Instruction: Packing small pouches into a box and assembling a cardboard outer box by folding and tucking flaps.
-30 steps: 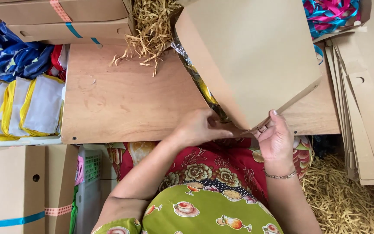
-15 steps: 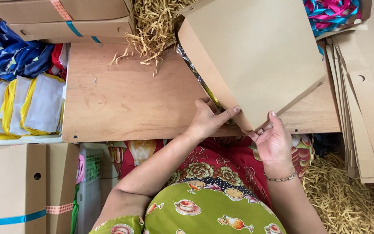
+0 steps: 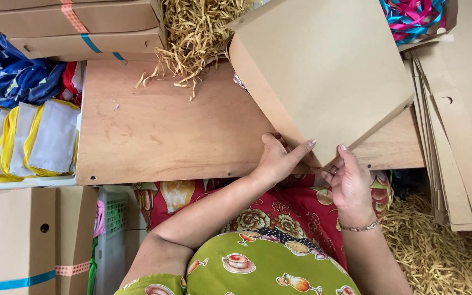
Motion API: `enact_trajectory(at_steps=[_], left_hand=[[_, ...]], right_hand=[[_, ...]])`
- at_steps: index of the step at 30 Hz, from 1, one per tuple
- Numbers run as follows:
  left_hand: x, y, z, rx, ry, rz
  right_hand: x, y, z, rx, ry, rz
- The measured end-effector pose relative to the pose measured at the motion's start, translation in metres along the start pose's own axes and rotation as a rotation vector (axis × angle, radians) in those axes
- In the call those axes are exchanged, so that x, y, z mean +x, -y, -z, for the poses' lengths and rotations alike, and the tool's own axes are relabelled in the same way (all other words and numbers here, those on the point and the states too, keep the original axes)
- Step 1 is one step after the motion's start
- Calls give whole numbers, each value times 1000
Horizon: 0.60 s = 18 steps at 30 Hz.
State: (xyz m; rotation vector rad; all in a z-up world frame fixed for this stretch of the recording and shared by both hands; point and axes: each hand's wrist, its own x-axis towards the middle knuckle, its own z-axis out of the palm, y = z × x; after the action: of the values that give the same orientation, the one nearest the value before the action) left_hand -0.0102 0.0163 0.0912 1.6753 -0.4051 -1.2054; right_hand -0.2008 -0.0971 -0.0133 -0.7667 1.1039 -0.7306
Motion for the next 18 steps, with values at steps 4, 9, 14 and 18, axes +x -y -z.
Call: enact_trajectory(at_steps=[4,9,14,18], left_hand=[[4,-3,-3,2,32,-57],[-18,-40,39,212,6,-74],[31,-44,75,146,-259,-130],[48,-77,92,100,-387,-248]], right_hand=[[-32,34,-29,-59,-2,20],[-16,18,-7,-91,2,24],[-4,11,7,-155,49,-18],[-26,28,-16,-133,84,-41]])
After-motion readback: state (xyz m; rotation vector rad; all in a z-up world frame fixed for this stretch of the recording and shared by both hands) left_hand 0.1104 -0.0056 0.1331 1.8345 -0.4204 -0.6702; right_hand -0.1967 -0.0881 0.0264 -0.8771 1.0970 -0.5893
